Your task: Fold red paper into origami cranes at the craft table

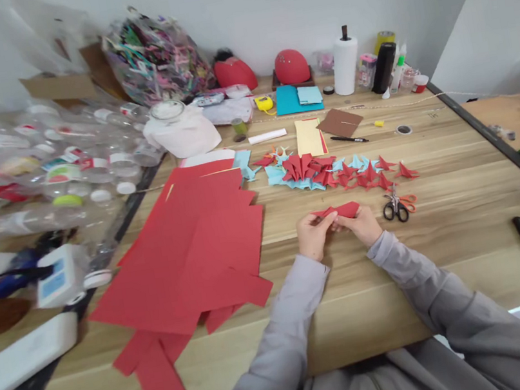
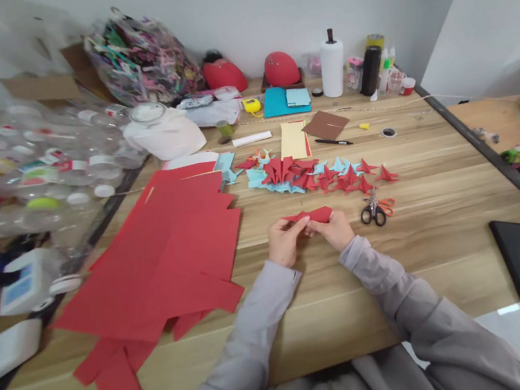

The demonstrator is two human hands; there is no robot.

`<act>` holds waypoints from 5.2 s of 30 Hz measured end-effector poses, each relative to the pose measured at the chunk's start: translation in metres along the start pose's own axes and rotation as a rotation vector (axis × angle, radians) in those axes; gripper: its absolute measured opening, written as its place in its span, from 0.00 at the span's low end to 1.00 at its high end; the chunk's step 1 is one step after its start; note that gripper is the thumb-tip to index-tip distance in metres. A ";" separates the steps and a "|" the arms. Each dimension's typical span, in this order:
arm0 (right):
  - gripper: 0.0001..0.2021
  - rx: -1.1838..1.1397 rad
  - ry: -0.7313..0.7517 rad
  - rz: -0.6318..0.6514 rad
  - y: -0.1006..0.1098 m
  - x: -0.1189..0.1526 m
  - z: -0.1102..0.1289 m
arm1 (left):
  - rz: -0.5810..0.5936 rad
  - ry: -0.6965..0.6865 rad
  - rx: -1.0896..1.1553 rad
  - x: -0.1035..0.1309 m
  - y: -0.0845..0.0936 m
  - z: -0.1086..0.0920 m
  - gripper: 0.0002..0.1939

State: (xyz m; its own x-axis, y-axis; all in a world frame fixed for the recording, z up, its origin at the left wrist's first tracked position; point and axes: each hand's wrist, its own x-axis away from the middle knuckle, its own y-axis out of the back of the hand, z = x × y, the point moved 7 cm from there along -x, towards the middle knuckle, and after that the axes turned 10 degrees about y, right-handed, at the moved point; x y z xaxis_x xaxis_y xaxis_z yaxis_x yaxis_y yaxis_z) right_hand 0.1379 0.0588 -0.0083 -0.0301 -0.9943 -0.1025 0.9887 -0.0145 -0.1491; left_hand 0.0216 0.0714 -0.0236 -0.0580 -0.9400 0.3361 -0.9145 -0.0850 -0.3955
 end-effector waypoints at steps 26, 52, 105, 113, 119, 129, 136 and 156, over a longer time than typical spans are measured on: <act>0.21 -0.023 -0.004 -0.168 0.029 -0.002 -0.006 | -0.068 0.070 0.230 -0.003 0.012 -0.006 0.20; 0.15 0.082 -0.027 -0.032 0.019 0.001 -0.003 | 0.088 0.035 0.045 0.003 -0.012 -0.003 0.15; 0.18 -0.157 -0.011 -0.182 0.032 -0.004 -0.007 | -0.051 0.020 0.099 -0.003 0.014 -0.011 0.17; 0.11 -0.020 0.046 -0.114 0.030 -0.002 -0.010 | 0.068 -0.026 -0.223 0.006 -0.007 -0.008 0.17; 0.15 -0.072 0.002 -0.140 0.029 -0.002 -0.012 | 0.072 0.036 -0.219 0.004 -0.005 -0.002 0.17; 0.21 -0.128 -0.085 -0.307 0.034 -0.002 -0.012 | 0.147 0.133 -0.102 0.002 -0.010 0.007 0.19; 0.17 -0.018 -0.022 -0.107 0.024 -0.003 -0.005 | 0.049 0.089 0.038 -0.002 0.001 -0.001 0.17; 0.14 0.087 -0.007 0.042 0.012 0.002 0.002 | 0.089 0.056 -0.095 0.001 0.002 -0.007 0.15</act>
State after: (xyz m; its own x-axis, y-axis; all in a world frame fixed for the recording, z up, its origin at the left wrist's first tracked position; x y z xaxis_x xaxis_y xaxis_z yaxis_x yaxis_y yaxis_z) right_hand 0.1504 0.0568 -0.0087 0.0120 -0.9949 -0.0997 0.9981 0.0179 -0.0588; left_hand 0.0167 0.0720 -0.0183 -0.1607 -0.9225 0.3510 -0.9385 0.0326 -0.3438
